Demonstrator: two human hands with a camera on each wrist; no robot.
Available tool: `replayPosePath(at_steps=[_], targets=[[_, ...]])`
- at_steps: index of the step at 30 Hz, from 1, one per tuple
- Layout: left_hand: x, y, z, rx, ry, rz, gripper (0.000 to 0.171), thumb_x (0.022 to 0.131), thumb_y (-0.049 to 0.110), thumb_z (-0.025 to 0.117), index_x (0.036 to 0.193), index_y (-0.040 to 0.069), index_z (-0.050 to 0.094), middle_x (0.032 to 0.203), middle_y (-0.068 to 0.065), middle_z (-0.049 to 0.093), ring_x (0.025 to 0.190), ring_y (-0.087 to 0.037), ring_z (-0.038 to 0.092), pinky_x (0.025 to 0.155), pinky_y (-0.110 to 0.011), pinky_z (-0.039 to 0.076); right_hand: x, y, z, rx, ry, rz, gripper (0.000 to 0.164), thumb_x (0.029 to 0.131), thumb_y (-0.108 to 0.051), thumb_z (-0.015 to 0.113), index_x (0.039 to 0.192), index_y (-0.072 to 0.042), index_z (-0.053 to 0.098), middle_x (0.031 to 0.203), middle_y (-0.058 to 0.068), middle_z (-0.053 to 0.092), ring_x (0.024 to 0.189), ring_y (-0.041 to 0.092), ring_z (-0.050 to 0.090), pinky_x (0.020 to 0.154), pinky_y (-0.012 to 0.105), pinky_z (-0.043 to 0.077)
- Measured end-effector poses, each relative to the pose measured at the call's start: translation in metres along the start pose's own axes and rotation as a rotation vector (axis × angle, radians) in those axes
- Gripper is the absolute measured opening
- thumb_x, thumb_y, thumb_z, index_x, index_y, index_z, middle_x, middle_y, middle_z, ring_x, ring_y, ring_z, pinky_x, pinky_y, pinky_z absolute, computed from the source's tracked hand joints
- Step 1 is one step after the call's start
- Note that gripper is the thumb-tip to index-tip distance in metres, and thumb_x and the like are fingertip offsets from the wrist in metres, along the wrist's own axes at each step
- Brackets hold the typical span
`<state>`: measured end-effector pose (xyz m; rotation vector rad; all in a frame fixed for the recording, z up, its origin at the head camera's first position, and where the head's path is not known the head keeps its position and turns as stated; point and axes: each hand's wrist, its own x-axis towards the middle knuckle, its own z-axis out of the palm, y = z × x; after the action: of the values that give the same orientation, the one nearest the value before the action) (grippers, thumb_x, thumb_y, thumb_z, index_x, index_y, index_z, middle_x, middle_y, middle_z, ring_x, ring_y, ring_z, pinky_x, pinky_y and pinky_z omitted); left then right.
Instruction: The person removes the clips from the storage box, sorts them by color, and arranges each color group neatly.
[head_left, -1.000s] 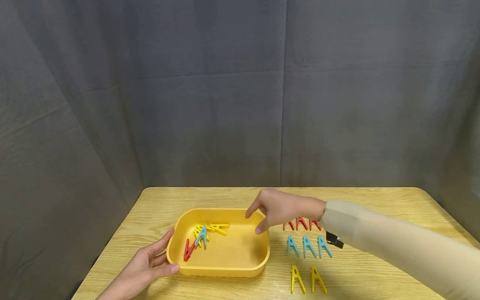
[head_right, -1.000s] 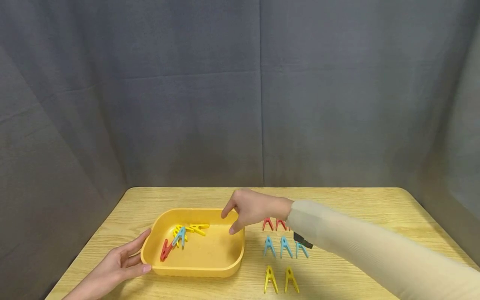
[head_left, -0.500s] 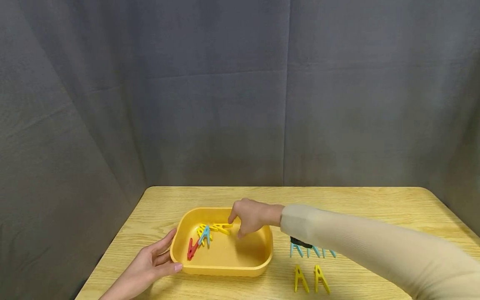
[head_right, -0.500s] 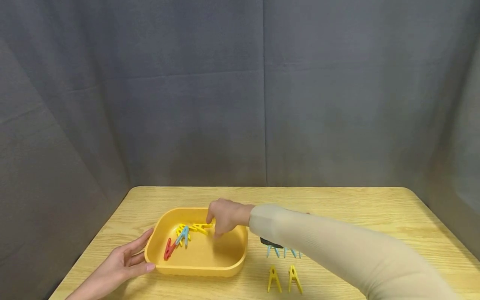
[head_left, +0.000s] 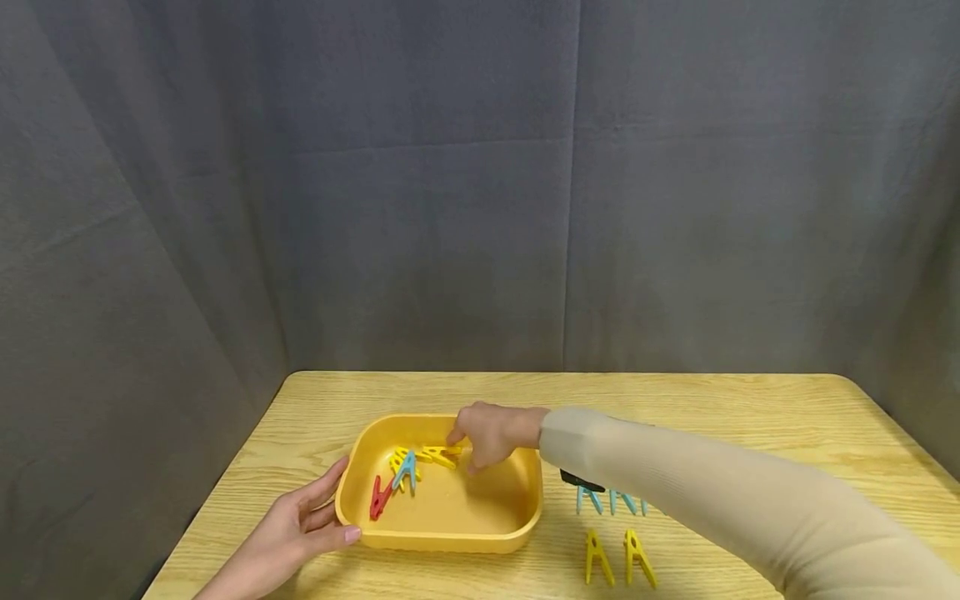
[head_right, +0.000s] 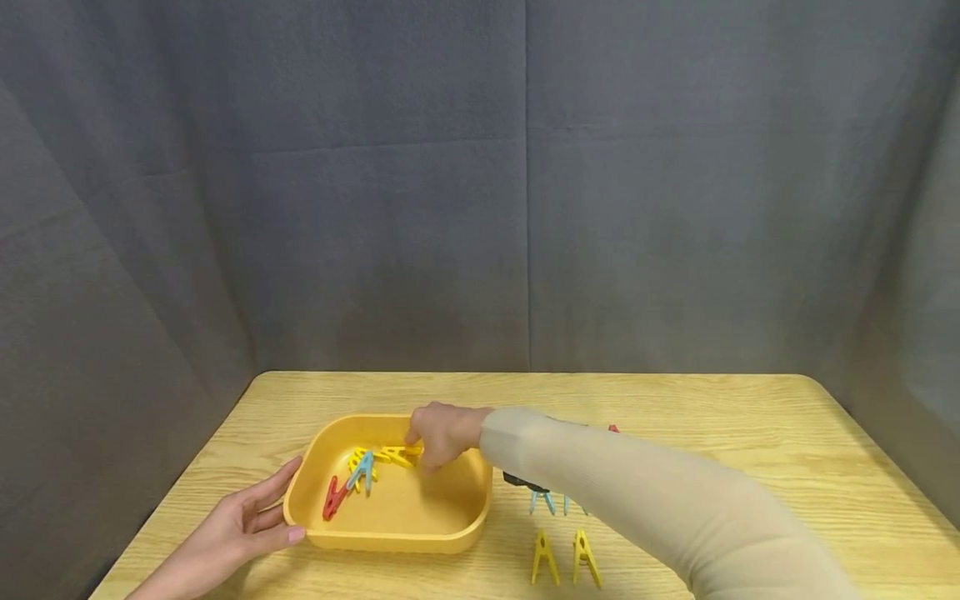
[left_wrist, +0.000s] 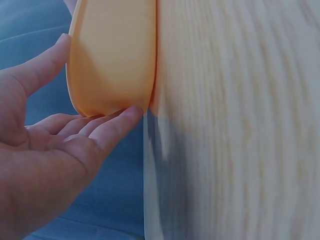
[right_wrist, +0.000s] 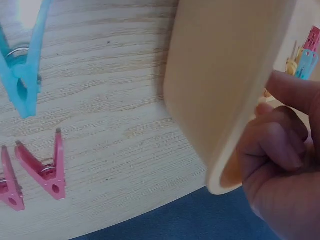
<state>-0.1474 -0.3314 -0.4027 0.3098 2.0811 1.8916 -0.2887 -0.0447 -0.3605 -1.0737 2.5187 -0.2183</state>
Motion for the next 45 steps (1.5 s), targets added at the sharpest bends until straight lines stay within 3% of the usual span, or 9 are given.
replayPosePath(at_steps=[9,12,17,26,30,33,36,41,45], targets=[[-0.001,0.001,0.000,0.012,0.001,-0.004,0.092,0.100,0.003,0.073,0.165,-0.008,0.008,0.170,-0.028,0.003,0.148,-0.049,0.030,0.099,-0.032,0.055,0.000,0.002,0.005,0.020,0.063,-0.052,0.018,0.086,-0.009,0.086,0.104,-0.007,0.086,0.111,0.003,0.079,0.088,0.011,0.060,0.081,0.024,0.055],[-0.001,0.001,0.001,0.013,-0.001,0.003,0.092,0.100,0.003,0.072,0.165,-0.007,0.008,0.170,-0.028,0.003,0.148,-0.049,0.029,0.100,-0.032,0.055,0.003,0.001,0.008,0.016,0.116,-0.079,0.003,0.087,-0.010,0.085,0.084,-0.007,0.085,0.084,-0.003,0.075,0.072,0.009,0.052,0.065,0.021,0.049],[0.000,0.001,0.001,0.012,-0.008,0.000,0.092,0.100,0.004,0.072,0.165,-0.007,0.008,0.170,-0.029,0.005,0.147,-0.049,0.030,0.100,-0.033,0.055,0.006,-0.005,0.011,0.002,0.146,-0.008,0.041,0.088,-0.014,0.085,0.053,-0.016,0.064,0.051,-0.012,0.044,0.053,0.006,0.035,0.049,0.019,0.029],[0.000,0.001,0.002,0.010,-0.003,-0.007,0.095,0.099,0.004,0.074,0.165,-0.008,0.007,0.169,-0.030,0.007,0.147,-0.050,0.032,0.100,-0.035,0.055,0.009,0.004,0.022,0.029,0.104,0.032,0.046,0.087,-0.013,0.081,0.048,-0.016,0.056,0.045,-0.011,0.038,0.046,0.006,0.029,0.046,0.023,0.025],[0.000,0.001,0.001,0.015,0.006,-0.003,0.095,0.098,0.004,0.075,0.165,-0.008,0.009,0.169,-0.030,0.007,0.146,-0.050,0.032,0.099,-0.034,0.056,-0.017,-0.010,0.009,0.089,0.052,-0.010,0.034,0.082,-0.015,0.090,0.055,-0.016,0.069,0.055,-0.013,0.057,0.054,0.006,0.043,0.049,0.021,0.038],[0.000,0.001,0.001,0.017,0.010,-0.004,0.095,0.098,0.004,0.075,0.165,-0.008,0.009,0.169,-0.030,0.008,0.146,-0.050,0.034,0.099,-0.034,0.056,-0.020,-0.005,0.009,0.113,0.083,-0.048,0.015,0.075,-0.016,0.098,0.079,-0.013,0.083,0.085,-0.008,0.076,0.071,0.008,0.053,0.063,0.022,0.050],[0.000,0.001,0.001,0.011,0.007,-0.007,0.095,0.099,0.004,0.075,0.165,-0.008,0.007,0.169,-0.030,0.007,0.146,-0.050,0.034,0.099,-0.035,0.056,-0.017,0.004,0.013,0.141,0.106,-0.092,0.040,0.072,-0.014,0.099,0.109,-0.007,0.084,0.102,-0.001,0.078,0.073,0.009,0.049,0.066,0.021,0.047],[-0.001,0.001,0.001,0.004,-0.006,-0.008,0.094,0.099,0.004,0.073,0.164,-0.009,0.006,0.169,-0.030,0.006,0.147,-0.050,0.032,0.100,-0.034,0.055,-0.011,0.014,0.021,0.205,0.070,-0.156,0.062,0.076,-0.009,0.097,0.133,-0.002,0.073,0.056,-0.007,0.046,0.051,0.008,0.028,0.051,0.021,0.027],[-0.001,0.001,0.002,-0.001,-0.014,-0.011,0.093,0.100,0.005,0.072,0.165,-0.008,0.006,0.169,-0.029,0.005,0.147,-0.049,0.031,0.101,-0.034,0.055,-0.009,0.017,0.026,0.215,0.064,-0.177,0.063,0.077,-0.008,0.096,0.135,-0.002,0.072,0.047,-0.012,0.030,0.045,0.004,0.025,0.048,0.018,0.024]])
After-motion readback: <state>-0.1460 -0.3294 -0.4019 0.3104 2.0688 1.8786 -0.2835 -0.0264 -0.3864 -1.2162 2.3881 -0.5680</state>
